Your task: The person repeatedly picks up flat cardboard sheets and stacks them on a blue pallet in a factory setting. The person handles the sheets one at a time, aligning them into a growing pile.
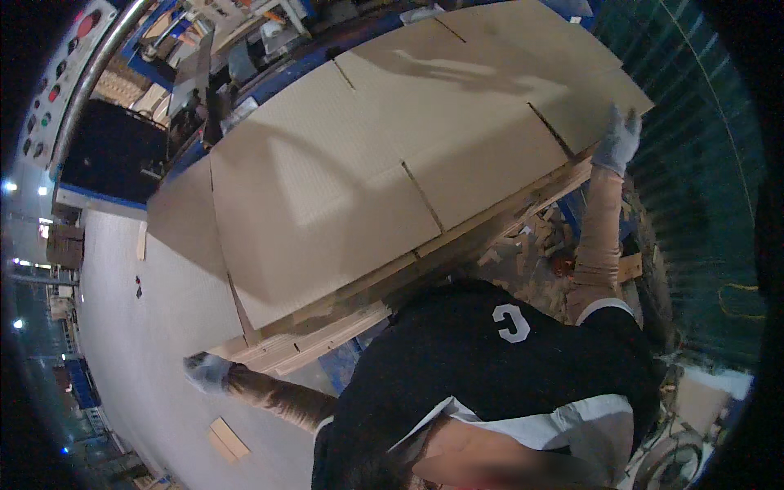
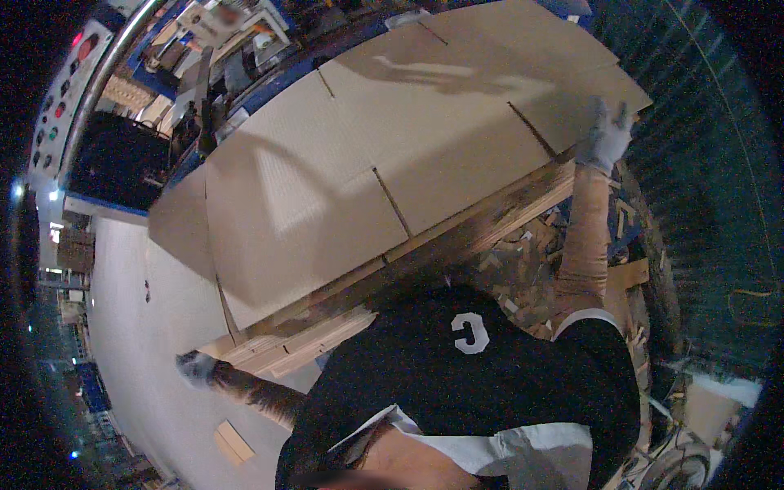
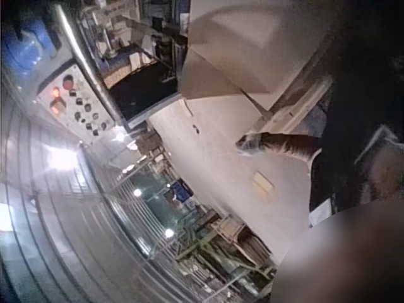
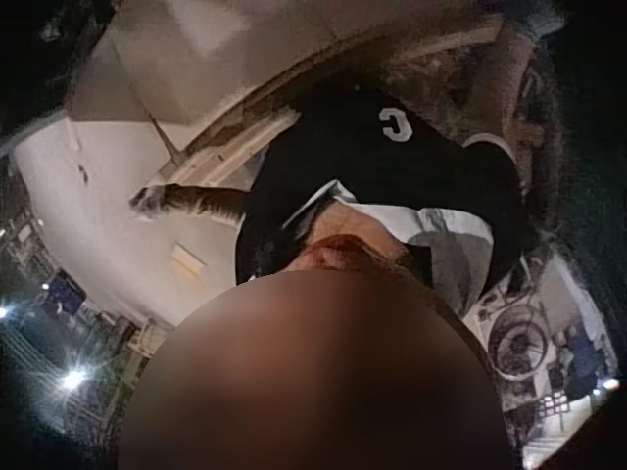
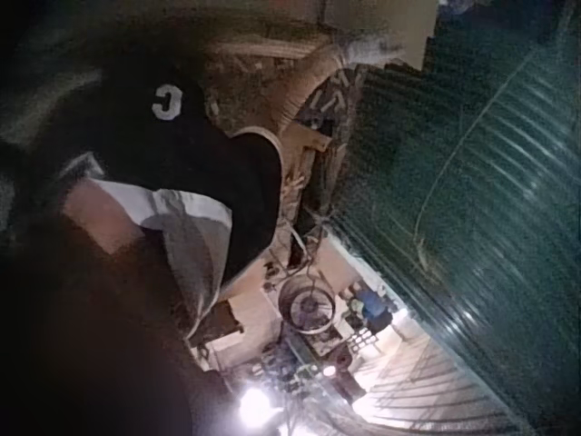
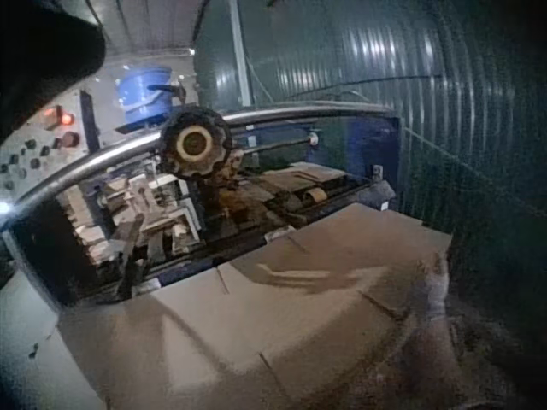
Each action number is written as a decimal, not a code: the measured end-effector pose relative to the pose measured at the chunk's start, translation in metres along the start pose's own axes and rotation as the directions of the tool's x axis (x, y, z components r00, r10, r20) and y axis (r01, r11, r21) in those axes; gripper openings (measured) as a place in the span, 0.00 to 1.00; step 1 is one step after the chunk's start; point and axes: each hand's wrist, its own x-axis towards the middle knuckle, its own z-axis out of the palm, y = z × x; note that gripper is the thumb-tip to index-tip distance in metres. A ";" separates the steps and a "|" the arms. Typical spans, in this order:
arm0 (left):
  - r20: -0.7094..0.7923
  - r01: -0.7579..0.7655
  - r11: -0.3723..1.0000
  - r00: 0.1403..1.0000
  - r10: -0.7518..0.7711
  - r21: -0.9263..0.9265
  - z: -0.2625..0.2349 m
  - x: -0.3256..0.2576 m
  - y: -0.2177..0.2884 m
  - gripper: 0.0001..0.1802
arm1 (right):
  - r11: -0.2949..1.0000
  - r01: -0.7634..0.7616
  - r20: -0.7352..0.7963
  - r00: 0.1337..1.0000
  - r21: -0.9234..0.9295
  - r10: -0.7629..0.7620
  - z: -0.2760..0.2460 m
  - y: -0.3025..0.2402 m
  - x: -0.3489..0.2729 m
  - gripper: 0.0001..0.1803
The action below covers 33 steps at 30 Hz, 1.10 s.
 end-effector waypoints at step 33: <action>0.878 -0.898 0.287 -0.186 0.440 -0.334 0.168 -0.199 0.085 0.28 | 0.524 0.841 0.989 -0.146 0.137 -0.024 0.129 -0.051 -0.068 0.37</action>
